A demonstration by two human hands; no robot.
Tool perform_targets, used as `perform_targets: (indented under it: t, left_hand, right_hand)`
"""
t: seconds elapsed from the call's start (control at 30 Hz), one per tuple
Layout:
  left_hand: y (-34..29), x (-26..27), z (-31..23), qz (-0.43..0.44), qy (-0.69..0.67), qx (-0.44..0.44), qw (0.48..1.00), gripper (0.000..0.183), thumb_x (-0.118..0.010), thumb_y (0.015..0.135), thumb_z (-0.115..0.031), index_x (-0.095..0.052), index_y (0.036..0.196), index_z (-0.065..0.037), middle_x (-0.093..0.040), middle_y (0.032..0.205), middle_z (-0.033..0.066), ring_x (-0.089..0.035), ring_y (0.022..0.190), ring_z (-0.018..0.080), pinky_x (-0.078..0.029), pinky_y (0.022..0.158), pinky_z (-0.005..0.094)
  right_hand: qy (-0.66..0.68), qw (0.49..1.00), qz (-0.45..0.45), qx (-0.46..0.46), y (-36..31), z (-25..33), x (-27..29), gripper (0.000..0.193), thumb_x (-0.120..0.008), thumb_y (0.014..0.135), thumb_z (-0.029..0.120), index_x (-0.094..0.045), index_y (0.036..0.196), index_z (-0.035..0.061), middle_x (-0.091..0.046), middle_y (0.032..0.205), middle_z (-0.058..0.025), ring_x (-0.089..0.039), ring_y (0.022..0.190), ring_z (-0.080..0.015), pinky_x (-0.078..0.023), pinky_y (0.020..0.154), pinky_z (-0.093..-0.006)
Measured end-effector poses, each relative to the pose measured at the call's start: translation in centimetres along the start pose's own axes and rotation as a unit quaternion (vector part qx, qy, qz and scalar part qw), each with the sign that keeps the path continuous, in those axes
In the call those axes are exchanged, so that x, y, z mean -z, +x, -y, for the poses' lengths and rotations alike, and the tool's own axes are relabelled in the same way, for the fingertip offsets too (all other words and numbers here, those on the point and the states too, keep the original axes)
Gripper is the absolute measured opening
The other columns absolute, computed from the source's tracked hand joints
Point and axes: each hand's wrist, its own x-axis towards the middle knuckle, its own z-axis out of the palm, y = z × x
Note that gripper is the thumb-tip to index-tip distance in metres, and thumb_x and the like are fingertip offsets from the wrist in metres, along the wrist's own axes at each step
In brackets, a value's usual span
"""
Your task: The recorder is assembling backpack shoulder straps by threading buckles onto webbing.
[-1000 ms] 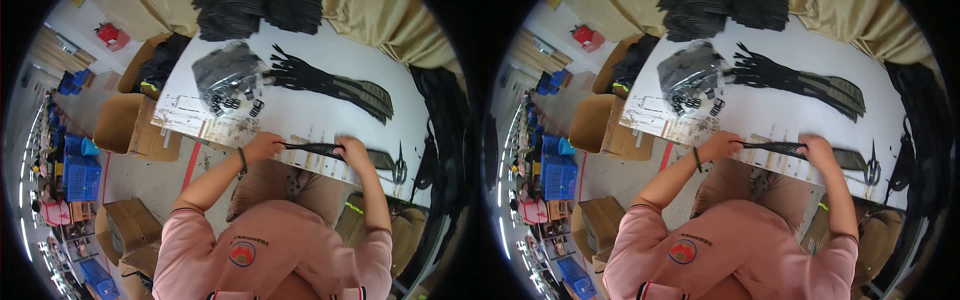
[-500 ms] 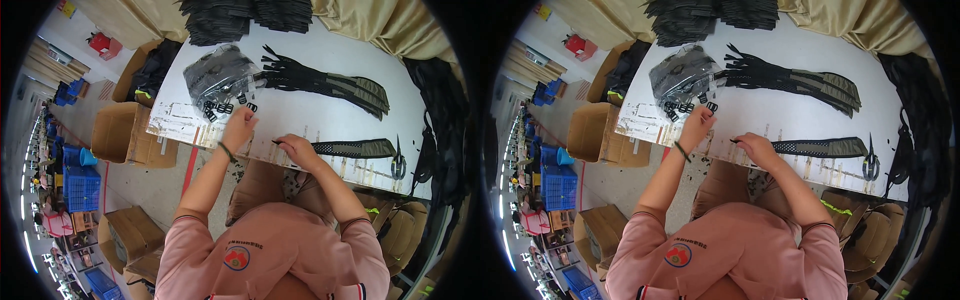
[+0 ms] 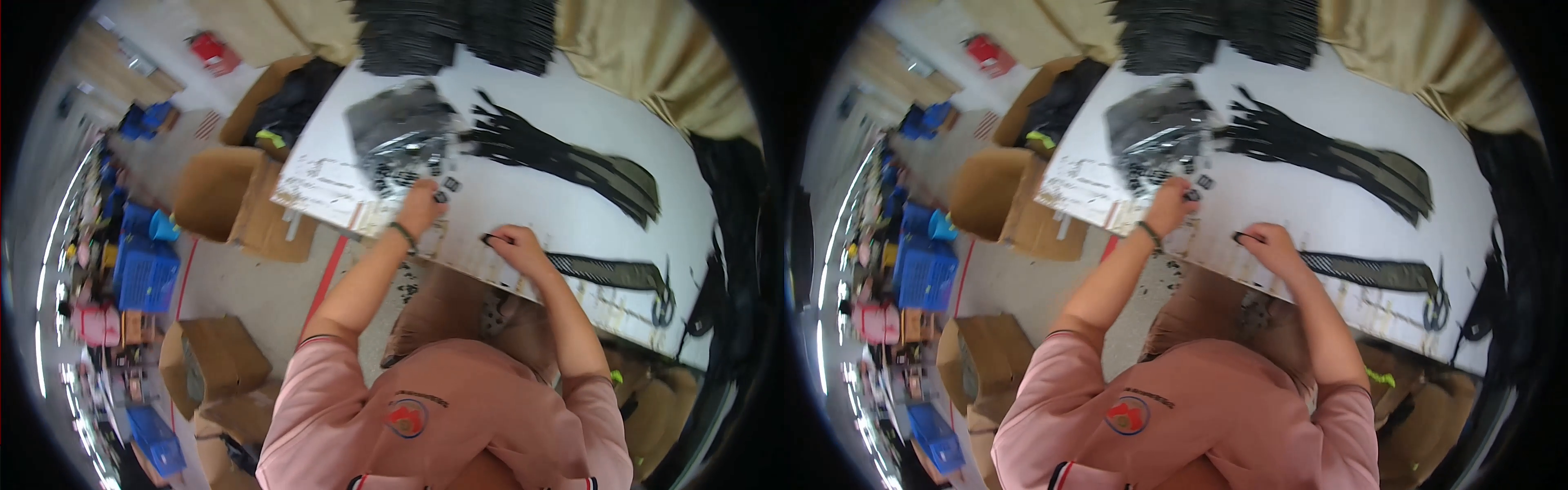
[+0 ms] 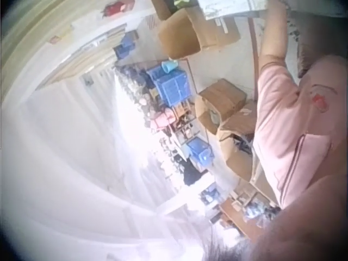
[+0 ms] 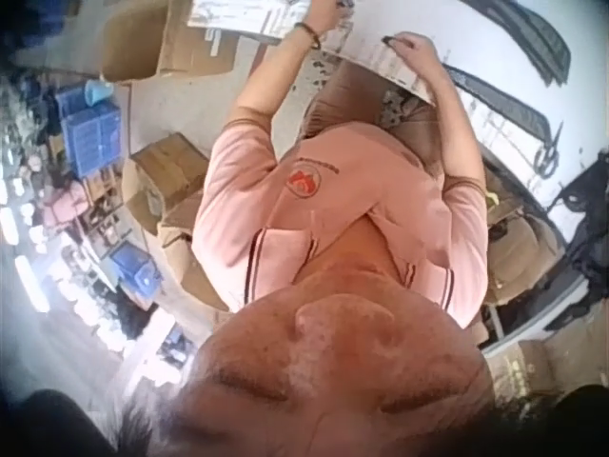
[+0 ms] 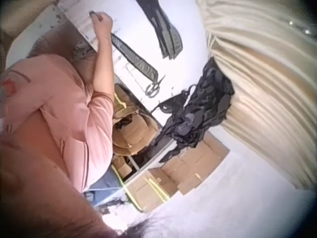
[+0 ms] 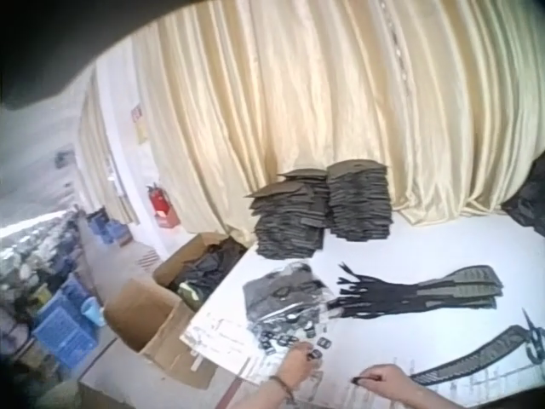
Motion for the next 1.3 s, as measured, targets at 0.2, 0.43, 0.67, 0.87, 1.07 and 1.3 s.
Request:
perform_targets:
  t: [0.2, 0.43, 0.67, 0.87, 1.07, 1.3]
  left_hand:
    - [-0.1, 0.2, -0.4, 0.034, 0.033, 0.010, 0.999, 0.035, -0.079, 0.058, -0.015, -0.058, 0.083, -0.001, -0.058, 0.091, 0.0178, -0.057, 0.091, 0.0340, -0.046, 0.079, 0.0399]
    - [-2.0, -0.2, -2.8, 0.022, -0.060, -0.024, 0.998, 0.026, -0.075, 0.067, -0.008, -0.055, 0.082, -0.005, -0.062, 0.078, 0.0135, -0.061, 0.074, 0.0313, -0.048, 0.064, 0.0394]
    - [-5.3, 0.6, -6.2, 0.213, -0.504, 0.121, 0.828, 0.017, -0.067, 0.079, -0.005, -0.056, 0.092, -0.003, -0.062, 0.076, 0.0056, -0.062, 0.069, 0.0140, -0.049, 0.060, 0.0256]
    - [-8.0, -0.9, -7.8, 0.234, -0.636, 0.128, 0.724, 0.018, -0.061, 0.083, 0.000, -0.055, 0.099, -0.003, -0.061, 0.080, 0.0061, -0.060, 0.065, 0.0122, -0.049, 0.058, 0.0236]
    - [-8.1, -1.3, -8.9, 0.254, -0.713, 0.127, 0.642, 0.017, -0.059, 0.085, 0.000, -0.054, 0.102, -0.004, -0.059, 0.088, 0.0057, -0.058, 0.070, 0.0123, -0.048, 0.064, 0.0239]
    - [-7.8, -0.4, -10.4, 0.277, -0.670, 0.148, 0.673, 0.019, -0.058, 0.089, -0.009, -0.059, 0.108, -0.006, -0.060, 0.094, 0.0026, -0.056, 0.077, 0.0118, -0.047, 0.069, 0.0256]
  right_hand:
    - [0.030, 0.999, 0.019, -0.008, -0.2, -0.5, -0.1, 0.011, -0.066, 0.081, 0.011, -0.067, 0.086, 0.0015, -0.058, 0.066, 0.0010, -0.049, 0.062, -0.0078, -0.041, 0.056, -0.0238]
    - [0.056, 0.998, 0.034, -0.021, -0.3, -0.5, 0.2, 0.007, -0.061, 0.085, 0.006, -0.066, 0.086, 0.0011, -0.054, 0.065, 0.0040, -0.046, 0.058, -0.0046, -0.038, 0.053, -0.0195]
    - [0.130, 0.990, 0.046, -0.032, -1.0, 1.2, 0.8, 0.008, -0.057, 0.087, 0.009, -0.062, 0.085, 0.0032, -0.052, 0.066, 0.0043, -0.043, 0.058, -0.0043, -0.033, 0.053, -0.0184]
    - [0.226, 0.970, 0.076, -0.039, -3.6, 4.0, 0.9, 0.006, -0.056, 0.087, 0.008, -0.060, 0.088, 0.0033, -0.053, 0.071, 0.0037, -0.045, 0.062, -0.0050, -0.035, 0.057, -0.0193]
    - [0.250, 0.966, 0.066, -0.019, -4.9, 4.4, 1.7, 0.006, -0.057, 0.087, 0.009, -0.059, 0.087, 0.0036, -0.053, 0.071, 0.0032, -0.046, 0.062, -0.0054, -0.036, 0.056, -0.0192]
    - [0.182, 0.982, 0.012, -0.045, -5.5, 5.3, 1.8, 0.017, -0.061, 0.085, 0.013, -0.065, 0.098, 0.0040, -0.055, 0.073, 0.0053, -0.046, 0.064, -0.0040, -0.035, 0.055, -0.0195]
